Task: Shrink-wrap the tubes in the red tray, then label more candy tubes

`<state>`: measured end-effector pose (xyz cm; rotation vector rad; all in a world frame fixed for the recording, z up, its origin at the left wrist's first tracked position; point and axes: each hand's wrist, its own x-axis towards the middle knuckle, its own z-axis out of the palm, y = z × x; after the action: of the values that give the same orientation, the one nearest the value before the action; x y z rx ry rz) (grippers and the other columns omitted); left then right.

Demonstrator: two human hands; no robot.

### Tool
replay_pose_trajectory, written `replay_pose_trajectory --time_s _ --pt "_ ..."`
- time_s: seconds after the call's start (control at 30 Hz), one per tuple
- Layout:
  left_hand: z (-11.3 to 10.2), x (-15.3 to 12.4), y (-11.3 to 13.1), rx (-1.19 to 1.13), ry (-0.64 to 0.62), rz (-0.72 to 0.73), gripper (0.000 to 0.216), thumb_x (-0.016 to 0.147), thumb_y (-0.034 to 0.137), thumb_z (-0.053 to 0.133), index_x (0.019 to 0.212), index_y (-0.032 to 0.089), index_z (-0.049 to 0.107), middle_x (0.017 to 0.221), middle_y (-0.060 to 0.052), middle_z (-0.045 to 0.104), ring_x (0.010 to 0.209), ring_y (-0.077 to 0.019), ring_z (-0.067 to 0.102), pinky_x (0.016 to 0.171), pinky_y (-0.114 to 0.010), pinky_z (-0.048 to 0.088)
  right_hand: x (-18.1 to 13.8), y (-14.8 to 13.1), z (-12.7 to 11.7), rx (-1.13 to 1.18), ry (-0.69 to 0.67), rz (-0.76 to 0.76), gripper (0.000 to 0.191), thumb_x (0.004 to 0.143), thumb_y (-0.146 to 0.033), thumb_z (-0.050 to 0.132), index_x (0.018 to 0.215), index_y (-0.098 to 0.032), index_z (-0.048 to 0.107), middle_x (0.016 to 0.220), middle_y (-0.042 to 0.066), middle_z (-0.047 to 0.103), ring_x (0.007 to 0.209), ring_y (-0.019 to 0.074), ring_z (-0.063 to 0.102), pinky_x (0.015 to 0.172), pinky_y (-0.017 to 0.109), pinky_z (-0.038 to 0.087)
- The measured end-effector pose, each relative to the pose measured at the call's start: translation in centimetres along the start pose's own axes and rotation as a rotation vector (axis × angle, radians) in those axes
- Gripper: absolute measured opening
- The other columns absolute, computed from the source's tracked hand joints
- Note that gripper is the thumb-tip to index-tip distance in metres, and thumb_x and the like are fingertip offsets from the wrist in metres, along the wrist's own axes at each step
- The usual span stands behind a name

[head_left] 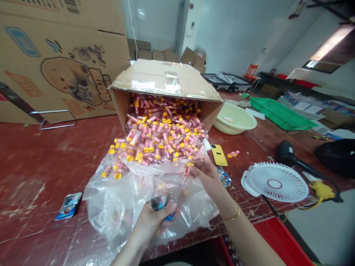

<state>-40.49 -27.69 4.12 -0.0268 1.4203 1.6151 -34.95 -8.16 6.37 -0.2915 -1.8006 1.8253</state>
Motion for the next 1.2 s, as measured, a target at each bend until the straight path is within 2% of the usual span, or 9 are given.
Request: replay_pose_trajectory --time_s 0.17,0.3,0.4,0.57,0.73,0.83,0.9,1.03,1.2 --pt "0.4 0.1 0.0 -0.066 -0.033 0.031 0.031 0.052 0.032 0.087 0.068 0.013 0.069 0.055 -0.001 0.066 0.049 -0.0128 0.059 0.046 -0.021 0.041 -0.8 -2.4 0.7 -0.248 -0.121 -0.130 0.011 0.083 -0.028 0.064 0.091 -0.024 0.058 0.083 0.001 0.061 0.072 0.0129 0.055 0.067 0.029 0.048" --pt "0.8 0.2 0.0 -0.122 -0.027 0.063 0.033 0.049 0.028 0.089 0.070 0.013 0.069 0.051 0.003 0.062 0.045 -0.0100 0.055 0.044 -0.020 0.039 -0.6 -3.3 1.7 -0.402 -0.269 -0.239 0.009 0.084 -0.025 0.060 0.093 -0.024 0.060 0.084 0.001 0.061 0.073 0.0134 0.054 0.069 0.031 0.047" --pt "1.1 0.0 0.0 -0.135 -0.015 0.067 0.031 0.050 0.029 0.088 0.070 0.013 0.070 0.054 0.000 0.065 0.049 -0.0116 0.059 0.047 -0.020 0.044 -0.6 -2.6 2.1 -0.301 -0.276 -0.132 0.008 0.083 -0.028 0.062 0.089 -0.023 0.060 0.081 0.000 0.059 0.071 0.0127 0.053 0.067 0.029 0.046" --pt "1.7 -1.1 0.6 -0.110 0.022 0.064 0.042 0.055 0.041 0.084 0.083 0.012 0.072 0.080 -0.011 0.075 0.070 -0.0233 0.070 0.057 -0.029 0.055 -1.4 -0.4 2.1 -0.046 -0.164 0.137 0.022 0.078 -0.041 0.068 0.086 -0.022 0.060 0.076 -0.001 0.059 0.070 0.0131 0.056 0.065 0.028 0.048" --pt "2.5 -1.2 1.2 -0.179 -0.002 0.006 0.047 0.058 0.042 0.083 0.092 0.013 0.071 0.086 -0.012 0.076 0.077 -0.0251 0.071 0.061 -0.031 0.057 -3.5 0.2 2.5 -0.001 -0.237 0.138 0.023 0.079 -0.041 0.067 0.089 -0.022 0.058 0.086 0.001 0.060 0.076 0.0133 0.057 0.068 0.028 0.049" --pt "2.9 -0.8 1.5 -0.243 0.005 -0.007 0.046 0.063 0.043 0.080 0.095 0.013 0.070 0.088 -0.011 0.075 0.077 -0.0224 0.071 0.064 -0.029 0.057 -5.3 0.2 3.5 0.068 -0.382 0.217 0.067 0.055 -0.027 0.086 0.108 -0.028 0.045 0.105 0.003 0.056 0.088 0.0169 0.059 0.064 0.026 0.051" --pt "3.0 -0.7 1.5 -0.250 -0.010 -0.011 0.045 0.065 0.045 0.079 0.095 0.012 0.070 0.086 -0.011 0.075 0.076 -0.0218 0.070 0.064 -0.028 0.057 -6.2 0.4 4.2 0.066 -0.358 0.245 0.085 0.047 -0.013 0.086 0.114 -0.030 0.036 0.112 0.004 0.051 0.091 0.0181 0.060 0.065 0.026 0.052" --pt "2.6 -1.2 1.3 -0.206 -0.094 0.007 0.042 0.064 0.042 0.080 0.093 0.013 0.072 0.075 -0.008 0.075 0.072 -0.0209 0.070 0.062 -0.025 0.054 -6.8 1.1 4.6 -0.043 -0.227 0.146 0.069 0.057 -0.003 0.070 0.111 -0.028 0.035 0.104 0.002 0.048 0.084 0.0146 0.058 0.065 0.026 0.050" --pt "2.1 -1.5 0.7 -0.130 -0.073 0.038 0.036 0.062 0.038 0.082 0.088 0.014 0.073 0.077 -0.007 0.075 0.079 -0.0222 0.069 0.072 -0.027 0.052 -7.1 1.6 3.8 -0.208 -0.212 0.039 0.074 0.055 -0.006 0.073 0.114 -0.026 0.033 0.107 0.003 0.047 0.093 0.0180 0.053 0.077 0.031 0.048"
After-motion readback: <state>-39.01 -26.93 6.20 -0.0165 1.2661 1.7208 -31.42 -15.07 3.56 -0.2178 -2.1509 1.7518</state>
